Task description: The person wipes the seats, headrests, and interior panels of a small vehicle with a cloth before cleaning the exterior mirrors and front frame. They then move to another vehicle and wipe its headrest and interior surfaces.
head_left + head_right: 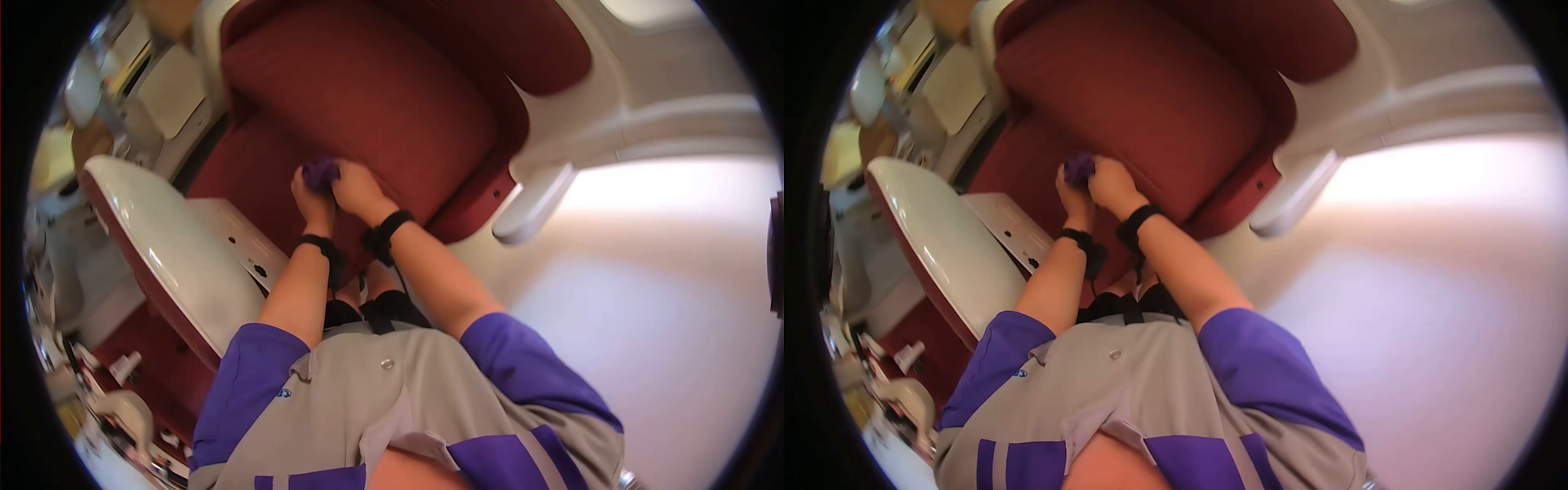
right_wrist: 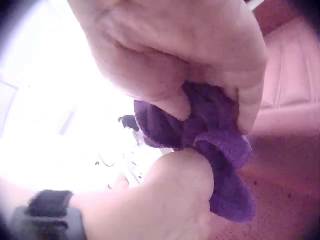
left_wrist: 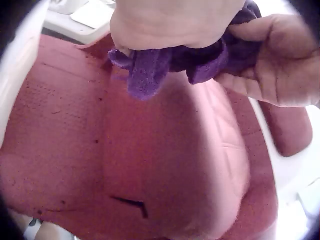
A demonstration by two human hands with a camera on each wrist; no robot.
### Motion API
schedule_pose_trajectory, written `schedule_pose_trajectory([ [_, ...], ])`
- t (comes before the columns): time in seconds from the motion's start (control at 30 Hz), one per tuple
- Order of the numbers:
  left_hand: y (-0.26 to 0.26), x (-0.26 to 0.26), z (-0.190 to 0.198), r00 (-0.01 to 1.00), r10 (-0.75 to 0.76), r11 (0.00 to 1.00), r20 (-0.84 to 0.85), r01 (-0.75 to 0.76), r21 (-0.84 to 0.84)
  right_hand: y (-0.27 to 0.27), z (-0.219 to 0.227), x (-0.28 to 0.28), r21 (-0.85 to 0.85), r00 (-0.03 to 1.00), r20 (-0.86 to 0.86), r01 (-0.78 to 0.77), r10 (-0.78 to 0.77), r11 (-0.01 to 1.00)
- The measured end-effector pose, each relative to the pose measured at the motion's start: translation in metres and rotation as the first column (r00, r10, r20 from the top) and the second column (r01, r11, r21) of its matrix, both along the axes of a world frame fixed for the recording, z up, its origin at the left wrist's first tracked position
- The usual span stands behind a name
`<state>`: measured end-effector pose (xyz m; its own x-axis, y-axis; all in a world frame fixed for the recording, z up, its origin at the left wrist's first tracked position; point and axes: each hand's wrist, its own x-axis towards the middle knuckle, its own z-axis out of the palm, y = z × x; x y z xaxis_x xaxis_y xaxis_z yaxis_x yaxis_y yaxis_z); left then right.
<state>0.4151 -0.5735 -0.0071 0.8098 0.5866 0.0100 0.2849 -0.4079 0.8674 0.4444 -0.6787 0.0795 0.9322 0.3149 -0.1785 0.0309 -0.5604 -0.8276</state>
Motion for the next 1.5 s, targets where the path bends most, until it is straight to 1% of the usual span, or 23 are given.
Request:
schedule_pose_trajectory([
  [0.03, -0.004, 0.013, 0.002, 0.993, -0.094, 0.992, 0.065, 0.088, 0.088, -0.010, 0.024, 0.004, -0.004, 0.995, 0.057, 0.077, -0.077, 0.997],
  [0.1, -0.027, 0.037, 0.053, 0.918, -0.272, 0.917, 0.290, 0.339, -0.212, -0.036, 0.069, 0.013, 0.031, 0.952, 0.164, 0.258, -0.260, 0.966],
  [0.23, -0.109, 0.042, 0.151, 0.700, -0.520, 0.563, 0.489, 0.712, -0.420, -0.097, 0.166, -0.003, 0.238, 0.712, 0.361, 0.554, -0.602, 0.798],
  [0.27, -0.128, 0.047, 0.160, 0.612, -0.688, 0.490, 0.390, 0.788, -0.373, -0.113, 0.190, -0.014, 0.254, 0.628, 0.422, 0.610, -0.653, 0.751],
  [0.3, -0.148, 0.032, 0.203, 0.613, -0.685, 0.404, 0.393, 0.769, -0.496, -0.128, 0.210, -0.024, 0.276, 0.538, 0.475, 0.660, -0.696, 0.698],
  [0.33, -0.176, 0.030, 0.187, 0.503, -0.672, 0.420, 0.543, 0.863, -0.280, -0.145, 0.223, -0.030, 0.287, 0.443, 0.522, 0.714, -0.729, 0.639],
  [0.37, -0.189, 0.025, 0.222, 0.351, -0.742, 0.310, 0.572, 0.935, -0.172, -0.161, 0.234, -0.040, 0.299, 0.342, 0.564, 0.764, -0.752, 0.572],
  [0.43, -0.231, 0.031, 0.230, 0.225, -0.782, 0.398, 0.582, 0.898, 0.187, -0.215, 0.215, -0.050, 0.153, 0.239, 0.772, 0.830, -0.589, 0.537],
  [0.5, -0.247, 0.026, 0.229, 0.221, -0.902, 0.314, 0.371, 0.925, 0.214, -0.257, 0.165, -0.048, 0.108, 0.125, 0.828, 0.921, -0.547, 0.374],
  [0.57, -0.257, 0.025, 0.223, 0.206, -0.935, 0.261, 0.290, 0.951, 0.167, -0.241, 0.165, -0.072, 0.105, 0.313, 0.400, 0.918, -0.861, 0.383],
  [0.63, -0.247, 0.015, 0.212, 0.208, -0.914, 0.233, 0.348, 0.972, 0.032, -0.221, 0.143, -0.093, 0.125, 0.279, 0.496, 0.914, -0.823, 0.385],
  [0.67, -0.232, -0.002, 0.237, 0.182, -0.938, 0.179, 0.295, 0.983, -0.036, -0.207, 0.148, -0.103, 0.214, 0.263, 0.435, 0.899, -0.861, 0.383],
  [0.77, -0.218, -0.041, 0.221, 0.228, -0.894, 0.281, 0.385, 0.956, 0.087, -0.188, 0.142, -0.136, 0.222, 0.315, 0.345, 0.888, -0.884, 0.403],
  [0.9, -0.227, -0.067, 0.216, 0.361, -0.836, 0.416, 0.414, 0.908, 0.049, -0.190, 0.136, -0.152, 0.268, 0.368, 0.164, 0.876, -0.915, 0.401],
  [1.0, -0.242, -0.045, 0.224, 0.328, -0.862, 0.404, 0.386, 0.905, 0.133, -0.203, 0.147, -0.135, 0.329, 0.296, 0.217, 0.875, -0.930, 0.355],
  [1.07, -0.252, -0.019, 0.249, 0.264, -0.909, 0.327, 0.321, 0.932, 0.160, -0.210, 0.147, -0.112, 0.390, 0.228, 0.125, 0.884, -0.966, 0.259],
  [1.17, -0.267, 0.006, 0.232, 0.194, -0.909, 0.262, 0.369, 0.954, 0.145, -0.222, 0.119, -0.086, 0.364, 0.151, 0.023, 0.919, -0.988, 0.149],
  [1.23, -0.252, -0.013, 0.237, 0.209, -0.922, 0.278, 0.326, 0.943, 0.181, -0.224, 0.092, -0.088, 0.234, 0.148, -0.034, 0.963, -0.988, 0.136],
  [1.3, -0.233, -0.038, 0.235, 0.228, -0.903, 0.310, 0.364, 0.933, 0.184, -0.202, 0.107, -0.107, 0.343, 0.121, -0.145, 0.937, -0.982, 0.065],
  [1.33, -0.226, -0.043, 0.226, 0.238, -0.904, 0.308, 0.354, 0.939, 0.155, -0.210, 0.080, -0.106, 0.314, 0.188, -0.064, 0.936, -0.980, 0.159],
  [1.37, -0.223, -0.045, 0.213, 0.251, -0.903, 0.308, 0.349, 0.944, 0.118, -0.210, 0.086, -0.106, 0.468, 0.192, -0.107, 0.875, -0.976, 0.121],
  [1.4, -0.223, -0.043, 0.203, 0.249, -0.882, 0.341, 0.400, 0.923, 0.178, -0.214, 0.100, -0.099, 0.493, 0.190, -0.032, 0.857, -0.981, 0.150],
  [1.5, -0.219, -0.024, 0.242, 0.265, -0.952, 0.251, 0.152, 0.962, -0.104, -0.225, 0.176, -0.079, 0.354, 0.164, 0.210, 0.906, -0.964, 0.231],
])
